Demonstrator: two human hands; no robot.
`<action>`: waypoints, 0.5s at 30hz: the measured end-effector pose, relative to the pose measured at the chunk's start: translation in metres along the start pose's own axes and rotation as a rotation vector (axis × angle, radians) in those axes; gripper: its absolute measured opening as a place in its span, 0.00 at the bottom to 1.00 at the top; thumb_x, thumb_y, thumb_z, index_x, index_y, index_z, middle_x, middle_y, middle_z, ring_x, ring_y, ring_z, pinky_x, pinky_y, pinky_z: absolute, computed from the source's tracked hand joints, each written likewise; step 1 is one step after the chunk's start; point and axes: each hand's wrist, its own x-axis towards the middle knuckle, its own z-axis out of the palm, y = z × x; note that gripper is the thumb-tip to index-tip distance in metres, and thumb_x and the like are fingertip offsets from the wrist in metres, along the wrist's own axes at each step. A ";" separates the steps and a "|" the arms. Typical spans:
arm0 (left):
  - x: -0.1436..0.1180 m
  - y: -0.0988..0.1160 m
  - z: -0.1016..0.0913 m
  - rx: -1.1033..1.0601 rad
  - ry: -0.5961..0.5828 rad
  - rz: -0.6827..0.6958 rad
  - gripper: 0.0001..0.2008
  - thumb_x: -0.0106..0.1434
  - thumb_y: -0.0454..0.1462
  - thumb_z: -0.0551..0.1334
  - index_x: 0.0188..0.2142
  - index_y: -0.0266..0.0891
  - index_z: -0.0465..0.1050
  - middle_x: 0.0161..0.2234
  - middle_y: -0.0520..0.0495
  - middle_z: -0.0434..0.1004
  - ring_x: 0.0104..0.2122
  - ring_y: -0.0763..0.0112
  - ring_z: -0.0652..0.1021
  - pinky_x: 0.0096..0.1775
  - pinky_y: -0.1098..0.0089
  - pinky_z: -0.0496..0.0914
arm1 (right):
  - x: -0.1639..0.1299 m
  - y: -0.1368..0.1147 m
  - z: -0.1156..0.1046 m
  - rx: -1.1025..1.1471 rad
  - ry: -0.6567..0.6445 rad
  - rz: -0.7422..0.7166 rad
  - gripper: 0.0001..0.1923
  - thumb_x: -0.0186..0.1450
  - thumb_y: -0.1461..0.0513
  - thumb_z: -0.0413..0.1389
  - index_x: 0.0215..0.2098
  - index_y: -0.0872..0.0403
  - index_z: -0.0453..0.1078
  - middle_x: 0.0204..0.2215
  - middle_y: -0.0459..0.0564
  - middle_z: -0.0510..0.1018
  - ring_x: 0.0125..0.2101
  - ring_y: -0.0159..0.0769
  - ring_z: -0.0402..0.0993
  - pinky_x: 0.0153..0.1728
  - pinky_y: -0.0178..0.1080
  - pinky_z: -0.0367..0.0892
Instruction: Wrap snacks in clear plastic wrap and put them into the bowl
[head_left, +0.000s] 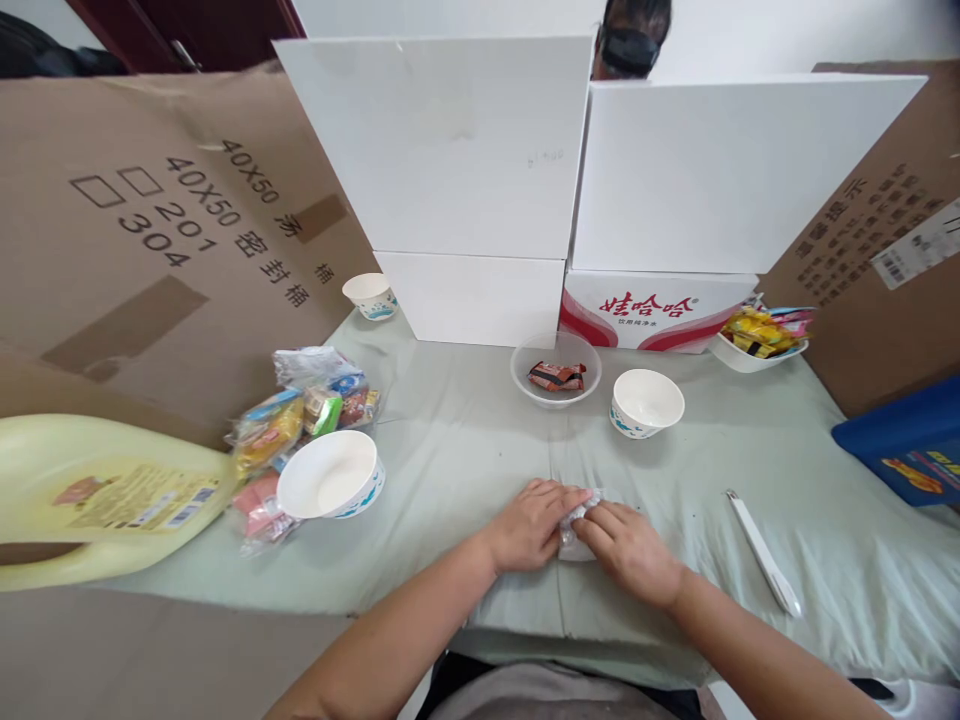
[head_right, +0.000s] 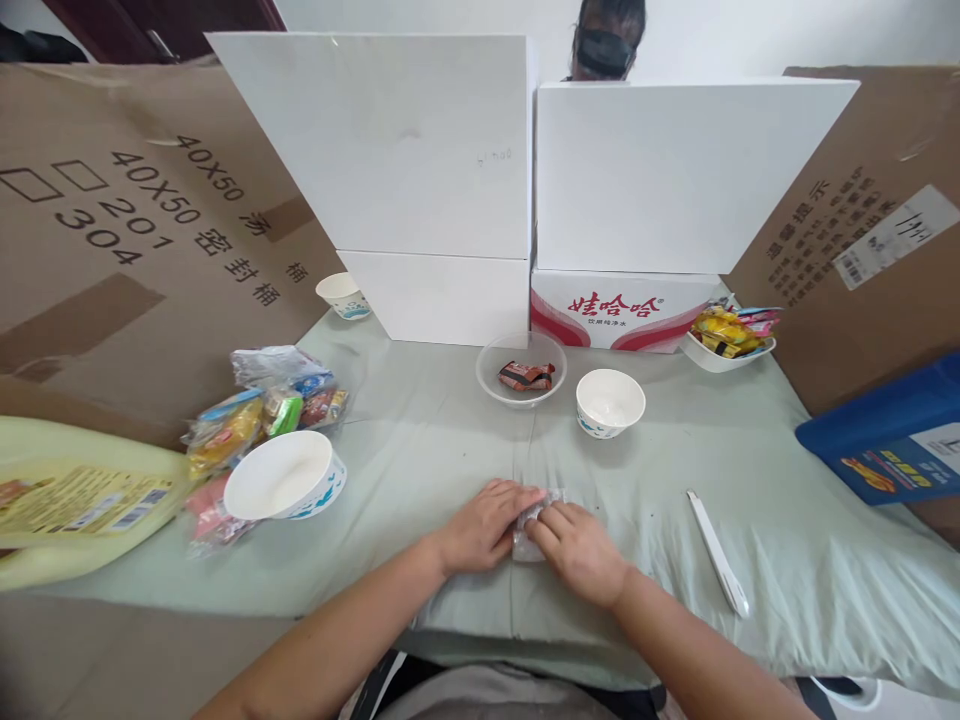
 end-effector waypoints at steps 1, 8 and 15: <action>-0.001 -0.002 0.001 -0.021 0.034 0.004 0.34 0.61 0.30 0.53 0.66 0.42 0.45 0.59 0.40 0.65 0.57 0.61 0.67 0.55 0.56 0.64 | 0.005 0.007 0.002 -0.034 0.004 0.011 0.12 0.72 0.65 0.43 0.42 0.56 0.68 0.32 0.50 0.73 0.32 0.37 0.67 0.34 0.38 0.60; -0.001 -0.011 0.008 -0.146 0.152 -0.029 0.40 0.56 0.23 0.50 0.66 0.44 0.42 0.63 0.38 0.53 0.63 0.59 0.60 0.59 0.52 0.63 | 0.021 0.032 0.026 -0.109 0.013 0.105 0.10 0.70 0.66 0.47 0.34 0.56 0.68 0.26 0.48 0.71 0.28 0.36 0.65 0.29 0.38 0.57; 0.002 -0.002 -0.001 0.005 0.359 -0.068 0.16 0.64 0.29 0.53 0.52 0.38 0.65 0.47 0.39 0.70 0.48 0.62 0.72 0.48 0.59 0.71 | 0.021 0.031 0.031 -0.089 0.003 0.173 0.07 0.70 0.64 0.49 0.38 0.54 0.69 0.28 0.47 0.71 0.30 0.34 0.66 0.31 0.36 0.57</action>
